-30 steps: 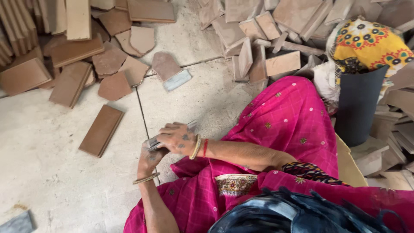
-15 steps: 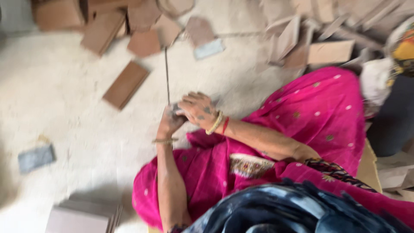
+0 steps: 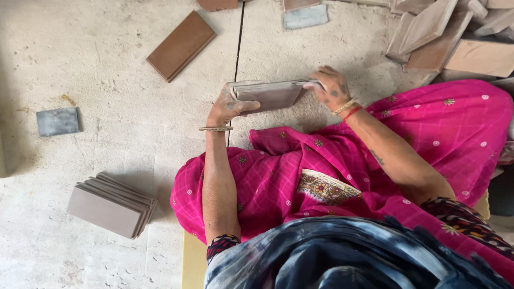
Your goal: The person sits on the floor and smooths rectangular blocks using a sanding block. They rub the sanding block over the surfaces and edges of each block, then place the finished blocks into a stack on the left.
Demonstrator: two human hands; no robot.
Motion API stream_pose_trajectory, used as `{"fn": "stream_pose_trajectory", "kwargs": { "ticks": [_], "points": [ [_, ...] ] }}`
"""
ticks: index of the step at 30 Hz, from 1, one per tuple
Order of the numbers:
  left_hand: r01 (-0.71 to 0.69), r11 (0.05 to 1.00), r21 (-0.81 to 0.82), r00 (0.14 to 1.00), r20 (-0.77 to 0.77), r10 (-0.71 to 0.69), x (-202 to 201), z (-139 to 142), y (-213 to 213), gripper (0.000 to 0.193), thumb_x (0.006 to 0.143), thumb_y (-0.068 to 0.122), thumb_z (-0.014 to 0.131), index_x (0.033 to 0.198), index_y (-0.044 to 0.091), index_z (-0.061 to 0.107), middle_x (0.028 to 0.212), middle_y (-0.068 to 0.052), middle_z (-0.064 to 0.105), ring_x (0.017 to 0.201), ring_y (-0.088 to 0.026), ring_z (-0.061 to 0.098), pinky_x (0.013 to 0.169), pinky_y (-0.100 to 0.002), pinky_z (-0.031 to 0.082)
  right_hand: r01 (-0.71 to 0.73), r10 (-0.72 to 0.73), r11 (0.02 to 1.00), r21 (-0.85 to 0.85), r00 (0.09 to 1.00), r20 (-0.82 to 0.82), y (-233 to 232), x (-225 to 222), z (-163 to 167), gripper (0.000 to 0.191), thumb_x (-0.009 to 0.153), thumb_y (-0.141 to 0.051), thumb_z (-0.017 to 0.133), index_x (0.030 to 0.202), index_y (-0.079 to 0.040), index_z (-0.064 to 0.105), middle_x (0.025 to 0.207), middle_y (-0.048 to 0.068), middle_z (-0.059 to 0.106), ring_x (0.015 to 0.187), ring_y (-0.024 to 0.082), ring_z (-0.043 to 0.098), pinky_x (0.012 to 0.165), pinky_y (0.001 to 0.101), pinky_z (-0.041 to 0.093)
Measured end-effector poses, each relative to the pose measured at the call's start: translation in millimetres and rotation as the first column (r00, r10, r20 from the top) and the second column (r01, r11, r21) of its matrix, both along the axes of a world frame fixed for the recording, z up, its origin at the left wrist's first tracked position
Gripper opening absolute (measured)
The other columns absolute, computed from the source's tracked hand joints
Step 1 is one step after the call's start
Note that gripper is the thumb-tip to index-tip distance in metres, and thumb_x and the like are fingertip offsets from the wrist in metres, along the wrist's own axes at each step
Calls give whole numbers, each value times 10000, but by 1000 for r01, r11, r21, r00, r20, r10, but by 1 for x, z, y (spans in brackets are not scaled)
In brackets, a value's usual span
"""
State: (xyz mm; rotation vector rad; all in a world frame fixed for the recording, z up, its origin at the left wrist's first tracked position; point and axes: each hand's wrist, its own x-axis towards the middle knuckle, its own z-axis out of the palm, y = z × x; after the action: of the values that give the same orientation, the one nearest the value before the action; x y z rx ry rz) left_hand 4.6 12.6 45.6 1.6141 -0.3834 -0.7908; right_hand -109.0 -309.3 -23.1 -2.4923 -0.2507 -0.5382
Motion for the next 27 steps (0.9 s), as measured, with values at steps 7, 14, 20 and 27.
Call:
{"fn": "stream_pose_trajectory", "kwargs": {
  "ticks": [7, 14, 20, 27],
  "points": [
    [108, 990, -87, 983, 161, -93, 9, -14, 2, 556, 725, 197, 937, 1230, 76, 742, 1023, -72, 789, 929, -152, 752, 803, -329, 637, 143, -141, 987, -66, 989, 39, 18, -21, 8, 140, 943, -173, 768, 921, -52, 700, 868, 65, 616, 835, 240, 604, 668, 390, 495],
    [133, 982, -135, 982, 151, -112, 8, -34, -5, 552, 750, 194, 911, 1260, 80, 735, 1112, -32, 790, 974, -122, 696, 871, -343, 611, 110, -3, 907, -407, 967, 254, 107, 15, 51, 192, 969, -173, 714, 803, -156, 617, 801, -3, 513, 748, 137, 510, 637, 300, 481],
    [49, 998, -40, 933, 360, -31, 9, -48, -3, 576, 675, 107, 901, 1203, 68, 675, 1048, -15, 737, 934, -108, 665, 803, -301, 611, 100, 76, 887, -451, 932, 355, 157, 31, 64, 177, 1013, -221, 695, 866, -179, 606, 854, -20, 523, 798, 130, 524, 648, 271, 481],
    [175, 978, -113, 984, -10, -177, 9, -14, -5, 468, 755, 102, 832, 1211, 77, 728, 946, -4, 732, 767, -134, 619, 648, -305, 534, 80, 1, 882, -464, 985, 170, 97, -3, 79, 35, 942, -119, 656, 922, -142, 639, 895, 8, 517, 856, 176, 538, 719, 322, 496]
  ]
}}
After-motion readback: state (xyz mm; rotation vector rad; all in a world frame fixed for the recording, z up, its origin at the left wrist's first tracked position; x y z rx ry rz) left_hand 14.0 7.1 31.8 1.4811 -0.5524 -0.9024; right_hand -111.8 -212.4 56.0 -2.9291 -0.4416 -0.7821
